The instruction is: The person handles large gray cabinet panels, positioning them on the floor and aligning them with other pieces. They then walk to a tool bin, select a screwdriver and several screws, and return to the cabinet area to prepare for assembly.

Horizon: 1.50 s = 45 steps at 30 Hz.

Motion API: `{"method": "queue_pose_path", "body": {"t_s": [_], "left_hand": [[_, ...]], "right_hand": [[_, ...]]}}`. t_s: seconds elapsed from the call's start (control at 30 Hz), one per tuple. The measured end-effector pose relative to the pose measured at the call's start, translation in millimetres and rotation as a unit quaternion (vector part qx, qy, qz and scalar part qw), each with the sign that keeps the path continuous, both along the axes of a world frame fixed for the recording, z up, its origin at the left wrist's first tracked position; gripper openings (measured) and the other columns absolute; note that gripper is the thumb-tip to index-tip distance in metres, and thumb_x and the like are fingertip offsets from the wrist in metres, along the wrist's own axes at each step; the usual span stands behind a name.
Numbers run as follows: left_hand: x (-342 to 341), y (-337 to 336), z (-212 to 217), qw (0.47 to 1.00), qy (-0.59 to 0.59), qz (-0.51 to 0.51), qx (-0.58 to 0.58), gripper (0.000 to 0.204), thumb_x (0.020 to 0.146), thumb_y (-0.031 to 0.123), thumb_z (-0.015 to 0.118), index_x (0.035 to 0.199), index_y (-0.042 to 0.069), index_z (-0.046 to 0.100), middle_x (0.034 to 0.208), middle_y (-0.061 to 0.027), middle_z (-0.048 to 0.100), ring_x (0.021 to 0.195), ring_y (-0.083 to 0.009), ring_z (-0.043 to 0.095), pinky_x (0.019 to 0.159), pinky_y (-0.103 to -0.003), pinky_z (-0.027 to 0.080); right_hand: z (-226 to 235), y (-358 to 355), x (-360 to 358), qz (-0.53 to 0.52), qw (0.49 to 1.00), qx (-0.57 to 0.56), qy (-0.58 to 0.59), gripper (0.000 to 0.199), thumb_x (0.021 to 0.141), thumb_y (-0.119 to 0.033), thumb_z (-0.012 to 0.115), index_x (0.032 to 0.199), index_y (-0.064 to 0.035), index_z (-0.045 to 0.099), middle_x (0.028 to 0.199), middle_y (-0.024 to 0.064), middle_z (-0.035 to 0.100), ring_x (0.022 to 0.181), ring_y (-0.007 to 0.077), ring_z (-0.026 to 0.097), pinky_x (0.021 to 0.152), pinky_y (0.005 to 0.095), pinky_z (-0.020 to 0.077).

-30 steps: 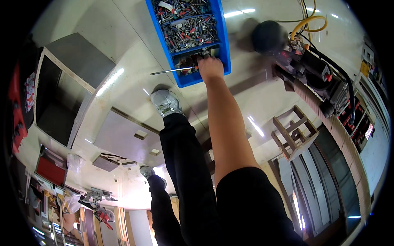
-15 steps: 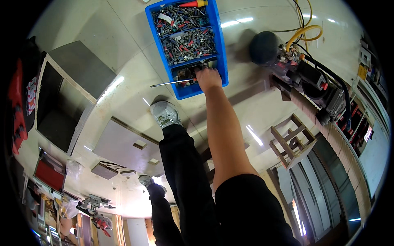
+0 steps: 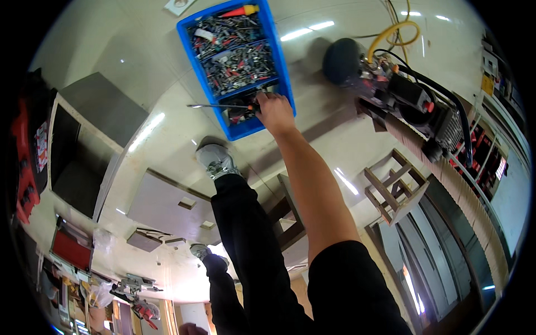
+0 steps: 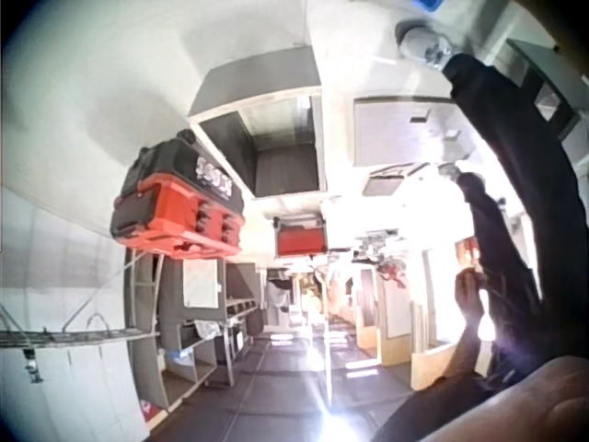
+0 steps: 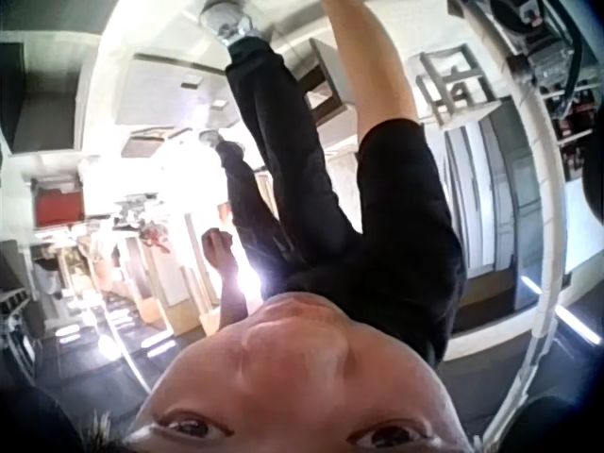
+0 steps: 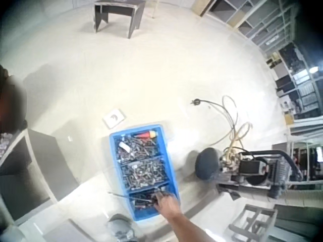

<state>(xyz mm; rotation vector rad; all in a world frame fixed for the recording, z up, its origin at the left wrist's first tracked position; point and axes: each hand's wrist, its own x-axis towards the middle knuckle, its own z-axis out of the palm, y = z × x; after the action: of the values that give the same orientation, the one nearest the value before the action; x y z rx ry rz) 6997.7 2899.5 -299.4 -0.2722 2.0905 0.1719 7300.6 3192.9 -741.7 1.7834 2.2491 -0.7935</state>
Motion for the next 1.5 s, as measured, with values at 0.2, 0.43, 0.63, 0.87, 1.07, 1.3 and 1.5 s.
{"method": "queue_pose_path", "body": {"t_s": [0.2,0.43,0.63,0.87,1.07,1.3,1.5], "left_hand": [[16,89,-114,0.989,-0.118,-0.013,0.086,0.011,0.095,0.010,0.042,0.093,0.001,0.049,0.070,-0.0145,0.060,0.063,-0.0160,0.057,0.062,-0.026,0.046],[54,76,-132,0.943,-0.251,0.173,0.134,0.018,0.099,0.017,0.041,0.101,0.002,0.050,0.088,-0.0150,0.064,0.080,-0.0197,0.062,0.077,-0.031,0.051],[48,84,-157,0.963,-0.206,0.131,0.115,0.021,0.100,0.019,0.039,0.099,0.001,0.051,0.087,-0.0145,0.063,0.071,-0.0187,0.059,0.071,-0.031,0.048],[50,119,-190,0.927,-0.202,0.211,0.236,0.020,0.100,0.018,0.038,0.102,0.003,0.051,0.089,-0.0129,0.062,0.075,-0.0167,0.056,0.072,-0.029,0.045],[66,106,-193,0.931,-0.251,0.184,0.189,0.019,0.100,0.016,0.037,0.104,0.003,0.051,0.095,-0.0160,0.064,0.076,-0.0167,0.058,0.075,-0.030,0.046],[68,115,-192,0.935,-0.246,0.170,0.190,0.019,0.099,0.013,0.037,0.104,0.003,0.053,0.095,-0.0150,0.065,0.078,-0.0169,0.059,0.075,-0.029,0.047],[67,135,-201,0.923,-0.244,0.164,0.247,0.020,0.097,0.011,0.041,0.099,0.000,0.057,0.099,-0.0148,0.063,0.087,-0.0195,0.061,0.083,-0.032,0.048]], "right_hand": [[25,0,13,-0.190,0.979,-0.007,0.069,0.024,0.073,-0.016,0.072,0.088,-0.0036,0.059,0.083,0.0167,0.060,0.079,0.0375,0.058,0.068,0.0427,0.0469],[39,-17,8,-0.136,0.981,-0.069,0.120,0.021,0.076,-0.017,0.071,0.086,-0.0020,0.059,0.078,0.0193,0.058,0.075,0.0399,0.055,0.064,0.0420,0.0446],[67,-32,-13,-0.371,0.807,-0.300,0.349,0.018,0.084,-0.016,0.067,0.095,-0.0026,0.061,0.093,0.0077,0.068,0.083,0.0153,0.064,0.070,0.0288,0.0462],[76,-40,-15,-0.493,0.721,-0.245,0.422,0.015,0.084,-0.008,0.065,0.096,-0.0009,0.059,0.086,0.0067,0.067,0.083,0.0146,0.064,0.075,0.0266,0.0474],[75,-51,-17,-0.537,0.627,-0.291,0.484,0.013,0.087,-0.010,0.064,0.097,-0.0067,0.057,0.097,0.0072,0.065,0.090,0.0177,0.064,0.074,0.0282,0.0475],[116,-46,-26,-0.614,0.418,-0.307,0.595,0.014,0.089,-0.007,0.059,0.102,-0.0056,0.054,0.098,0.0107,0.064,0.088,0.0175,0.063,0.069,0.0259,0.0507],[165,-39,-35,-0.524,0.472,-0.316,0.635,0.017,0.086,-0.006,0.063,0.099,-0.0062,0.053,0.095,0.0119,0.063,0.087,0.0192,0.062,0.069,0.0269,0.0500]]}}
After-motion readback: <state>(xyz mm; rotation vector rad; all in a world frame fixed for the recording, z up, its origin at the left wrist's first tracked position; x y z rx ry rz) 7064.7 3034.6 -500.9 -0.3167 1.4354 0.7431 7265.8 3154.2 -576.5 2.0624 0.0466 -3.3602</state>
